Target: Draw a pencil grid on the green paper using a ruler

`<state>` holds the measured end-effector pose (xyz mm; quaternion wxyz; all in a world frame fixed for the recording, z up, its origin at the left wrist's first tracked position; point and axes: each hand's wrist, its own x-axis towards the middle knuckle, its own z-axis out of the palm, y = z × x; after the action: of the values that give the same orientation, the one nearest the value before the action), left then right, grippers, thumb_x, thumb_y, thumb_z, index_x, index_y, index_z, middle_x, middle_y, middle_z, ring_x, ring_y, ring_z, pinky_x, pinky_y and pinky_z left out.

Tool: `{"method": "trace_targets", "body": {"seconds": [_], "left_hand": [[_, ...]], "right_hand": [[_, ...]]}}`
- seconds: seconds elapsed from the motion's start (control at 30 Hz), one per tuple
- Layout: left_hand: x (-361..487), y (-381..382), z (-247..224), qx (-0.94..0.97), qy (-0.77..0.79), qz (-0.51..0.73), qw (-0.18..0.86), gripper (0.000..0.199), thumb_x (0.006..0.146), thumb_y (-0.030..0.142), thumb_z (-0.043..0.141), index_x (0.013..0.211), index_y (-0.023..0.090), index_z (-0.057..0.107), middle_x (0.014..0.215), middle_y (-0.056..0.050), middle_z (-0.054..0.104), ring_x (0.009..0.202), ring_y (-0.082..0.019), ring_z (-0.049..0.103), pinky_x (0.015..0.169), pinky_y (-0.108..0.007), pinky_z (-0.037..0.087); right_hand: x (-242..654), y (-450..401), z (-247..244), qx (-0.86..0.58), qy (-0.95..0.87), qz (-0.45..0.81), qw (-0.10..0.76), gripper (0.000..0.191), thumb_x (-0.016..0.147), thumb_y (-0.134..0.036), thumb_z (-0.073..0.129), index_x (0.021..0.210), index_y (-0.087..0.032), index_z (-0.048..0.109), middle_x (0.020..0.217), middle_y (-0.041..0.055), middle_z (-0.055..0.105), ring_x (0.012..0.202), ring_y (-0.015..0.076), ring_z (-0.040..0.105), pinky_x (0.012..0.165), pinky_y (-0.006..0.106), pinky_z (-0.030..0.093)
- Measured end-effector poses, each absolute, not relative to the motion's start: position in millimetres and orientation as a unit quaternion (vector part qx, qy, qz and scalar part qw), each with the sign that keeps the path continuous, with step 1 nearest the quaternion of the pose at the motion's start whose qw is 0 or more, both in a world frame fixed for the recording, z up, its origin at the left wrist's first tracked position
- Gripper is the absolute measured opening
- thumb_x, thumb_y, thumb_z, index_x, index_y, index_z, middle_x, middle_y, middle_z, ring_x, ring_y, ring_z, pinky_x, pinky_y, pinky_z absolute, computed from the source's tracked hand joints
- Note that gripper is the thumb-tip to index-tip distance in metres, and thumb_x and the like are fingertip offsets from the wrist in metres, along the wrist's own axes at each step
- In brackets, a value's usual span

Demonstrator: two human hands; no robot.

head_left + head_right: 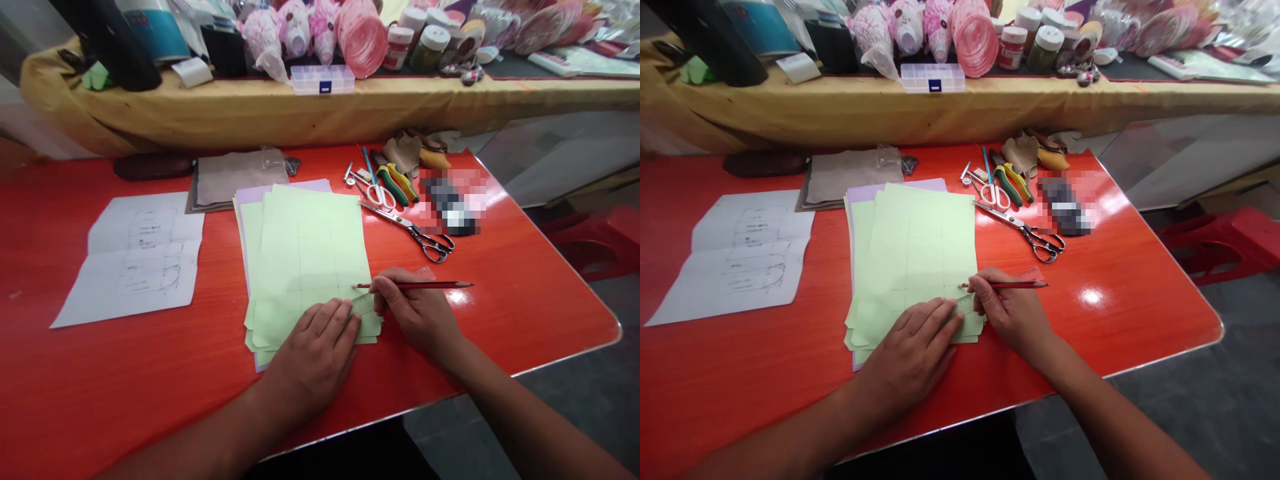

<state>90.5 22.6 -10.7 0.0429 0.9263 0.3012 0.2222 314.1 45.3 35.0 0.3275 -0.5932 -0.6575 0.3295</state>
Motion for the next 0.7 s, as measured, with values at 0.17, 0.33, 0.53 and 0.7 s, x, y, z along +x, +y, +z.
{"method": "trace_targets", "body": {"seconds": [0.17, 0.33, 0.53, 0.7], "left_hand": [[90.7, 22.5, -10.6, 0.926, 0.301, 0.225, 0.044, 0.038, 0.109, 0.021, 0.048, 0.141, 0.006, 0.062, 0.147, -0.019, 0.066, 0.135, -0.034, 0.061, 0.113, -0.049, 0.048], [91.4, 23.0, -8.7, 0.925, 0.302, 0.226, 0.039, 0.037, 0.109, 0.02, 0.047, 0.14, 0.006, 0.062, 0.146, -0.02, 0.066, 0.134, -0.034, 0.061, 0.112, -0.049, 0.048], [91.3, 23.2, -9.1, 0.923, 0.305, 0.231, 0.044, 0.037, 0.109, 0.02, 0.046, 0.14, 0.006, 0.062, 0.145, -0.02, 0.066, 0.133, -0.034, 0.061, 0.11, -0.049, 0.049], [90.7, 22.5, -9.5, 0.928, 0.297, 0.219, 0.042, 0.038, 0.109, 0.018, 0.044, 0.141, 0.005, 0.061, 0.144, -0.02, 0.067, 0.135, -0.035, 0.06, 0.112, -0.05, 0.048]], "right_hand": [[317.0, 42.9, 33.4, -0.589, -0.66, 0.331, 0.328, 0.036, 0.113, -0.042, 0.048, 0.088, -0.024, 0.067, 0.064, -0.0013, 0.068, 0.059, 0.0159, 0.065, 0.06, 0.03, 0.051], [312.9, 49.2, 29.1, -0.571, -0.648, 0.336, 0.376, 0.031, 0.112, -0.041, 0.054, 0.091, -0.024, 0.07, 0.073, 0.0005, 0.073, 0.068, 0.017, 0.07, 0.067, 0.031, 0.055], [314.7, 52.5, 33.5, -0.557, -0.562, 0.4, 0.463, 0.028, 0.11, -0.044, 0.059, 0.104, -0.023, 0.075, 0.092, 0.0055, 0.082, 0.075, 0.0187, 0.079, 0.069, 0.033, 0.062], [309.3, 52.9, 33.5, -0.505, -0.513, 0.531, 0.448, 0.027, 0.109, -0.046, 0.062, 0.11, -0.022, 0.074, 0.093, 0.0056, 0.085, 0.072, 0.018, 0.082, 0.065, 0.029, 0.064]]}}
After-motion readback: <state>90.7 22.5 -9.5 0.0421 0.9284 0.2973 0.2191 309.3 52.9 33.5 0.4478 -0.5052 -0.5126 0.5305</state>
